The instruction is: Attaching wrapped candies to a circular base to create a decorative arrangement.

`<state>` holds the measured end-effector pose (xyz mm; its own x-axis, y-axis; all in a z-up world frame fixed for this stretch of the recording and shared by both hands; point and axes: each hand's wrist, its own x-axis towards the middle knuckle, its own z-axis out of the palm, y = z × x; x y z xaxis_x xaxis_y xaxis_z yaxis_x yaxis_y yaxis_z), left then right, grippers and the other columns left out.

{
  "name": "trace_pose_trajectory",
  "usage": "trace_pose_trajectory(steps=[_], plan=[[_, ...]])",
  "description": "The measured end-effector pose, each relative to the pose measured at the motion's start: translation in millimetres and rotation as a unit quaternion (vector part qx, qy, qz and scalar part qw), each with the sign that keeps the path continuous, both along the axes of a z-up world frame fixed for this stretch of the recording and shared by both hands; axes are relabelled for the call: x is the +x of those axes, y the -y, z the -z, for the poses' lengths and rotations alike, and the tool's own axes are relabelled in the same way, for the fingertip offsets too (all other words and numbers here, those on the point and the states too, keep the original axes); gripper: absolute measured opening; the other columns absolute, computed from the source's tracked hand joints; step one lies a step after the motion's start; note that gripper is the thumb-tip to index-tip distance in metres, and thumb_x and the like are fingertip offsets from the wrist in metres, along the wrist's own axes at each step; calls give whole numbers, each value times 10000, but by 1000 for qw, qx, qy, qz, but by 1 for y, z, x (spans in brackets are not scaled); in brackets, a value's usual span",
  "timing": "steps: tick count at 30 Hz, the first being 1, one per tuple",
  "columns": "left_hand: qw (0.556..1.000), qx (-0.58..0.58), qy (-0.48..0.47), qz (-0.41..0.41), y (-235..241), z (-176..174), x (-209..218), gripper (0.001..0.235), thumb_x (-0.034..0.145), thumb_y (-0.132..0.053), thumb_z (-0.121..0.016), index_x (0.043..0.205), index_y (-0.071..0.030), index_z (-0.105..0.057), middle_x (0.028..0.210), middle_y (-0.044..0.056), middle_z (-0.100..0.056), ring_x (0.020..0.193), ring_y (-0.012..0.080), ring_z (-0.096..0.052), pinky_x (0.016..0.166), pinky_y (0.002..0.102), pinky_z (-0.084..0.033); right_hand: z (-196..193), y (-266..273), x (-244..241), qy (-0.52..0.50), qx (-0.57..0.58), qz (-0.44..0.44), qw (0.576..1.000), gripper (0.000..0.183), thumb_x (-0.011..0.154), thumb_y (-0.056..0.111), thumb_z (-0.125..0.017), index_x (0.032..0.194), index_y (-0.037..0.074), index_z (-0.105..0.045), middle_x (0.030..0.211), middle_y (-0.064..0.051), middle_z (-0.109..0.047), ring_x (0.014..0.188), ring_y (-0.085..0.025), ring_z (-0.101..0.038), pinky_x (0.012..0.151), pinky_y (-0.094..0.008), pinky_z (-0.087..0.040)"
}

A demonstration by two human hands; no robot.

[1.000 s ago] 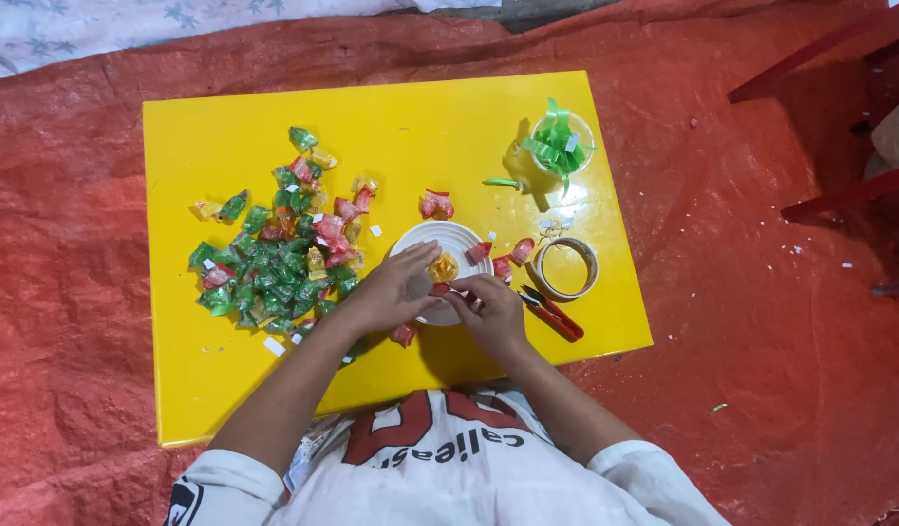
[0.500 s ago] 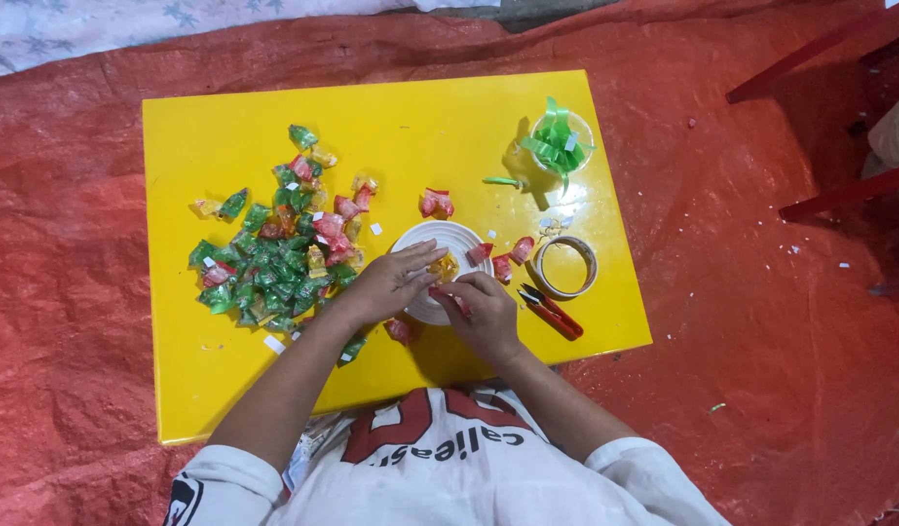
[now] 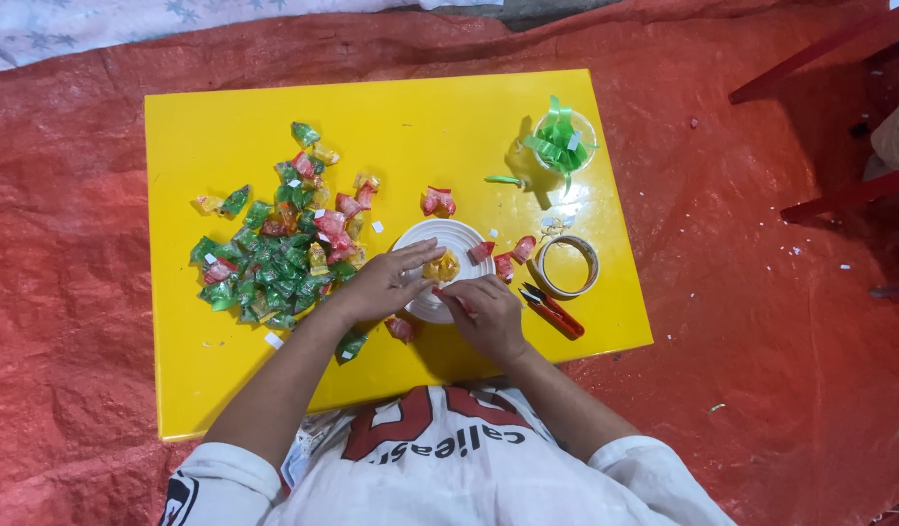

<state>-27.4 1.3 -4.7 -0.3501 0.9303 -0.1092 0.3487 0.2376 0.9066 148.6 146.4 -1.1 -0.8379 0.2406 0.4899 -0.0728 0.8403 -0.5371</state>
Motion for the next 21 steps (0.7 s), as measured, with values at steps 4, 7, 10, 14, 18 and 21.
trace_pose_trajectory(steps=[4,7,10,14,18,21], plan=[[999,-1,-32,0,-1,3,0,541,942,-178,-675,1468,-233,-566,1574,110,-493,1429,305,-501,1094,410,-489,4,-5,-2,18,-30,5,999,150,847,112,-855,980,104,-786,964,-54,-791,853,-201,-744,712,-317,-603],[996,28,-87,-15,-1,4,1,514,926,-181,-723,1427,-203,-608,1497,125,-567,1370,319,-553,1097,421,-482,4,-8,-2,28,-43,0,999,169,845,117,-855,998,100,-786,970,-62,-788,862,-207,-743,704,-318,-609],[993,25,-105,-50,-2,0,3,428,882,-187,-756,1297,-156,-658,1335,117,-649,1211,309,-633,993,415,-523,3,-8,-3,37,-47,-6,998,181,829,121,-859,996,98,-794,957,-66,-777,843,-215,-732,684,-327,-597],[988,57,-124,-74,0,-1,5,299,849,-182,-795,1114,-108,-675,1115,94,-686,1039,296,-675,857,409,-558,5,-3,1,16,-11,-26,999,179,823,119,-851,989,107,-785,982,-69,-750,877,-230,-716,747,-350,-590],[984,78,-144,-77,1,8,6,247,853,-157,-808,1056,-85,-687,1032,97,-703,1014,308,-682,852,417,-550,2,4,7,16,-7,-55,998,171,848,136,-846,1002,124,-773,1030,-42,-768,911,-224,-724,770,-334,-591],[988,53,-111,-89,3,12,7,211,856,-128,-788,1042,-79,-703,1040,94,-720,995,285,-706,839,392,-566,-9,13,15,54,-12,-75,996,177,804,125,-824,972,129,-768,1009,-27,-778,891,-229,-723,783,-340,-593]])
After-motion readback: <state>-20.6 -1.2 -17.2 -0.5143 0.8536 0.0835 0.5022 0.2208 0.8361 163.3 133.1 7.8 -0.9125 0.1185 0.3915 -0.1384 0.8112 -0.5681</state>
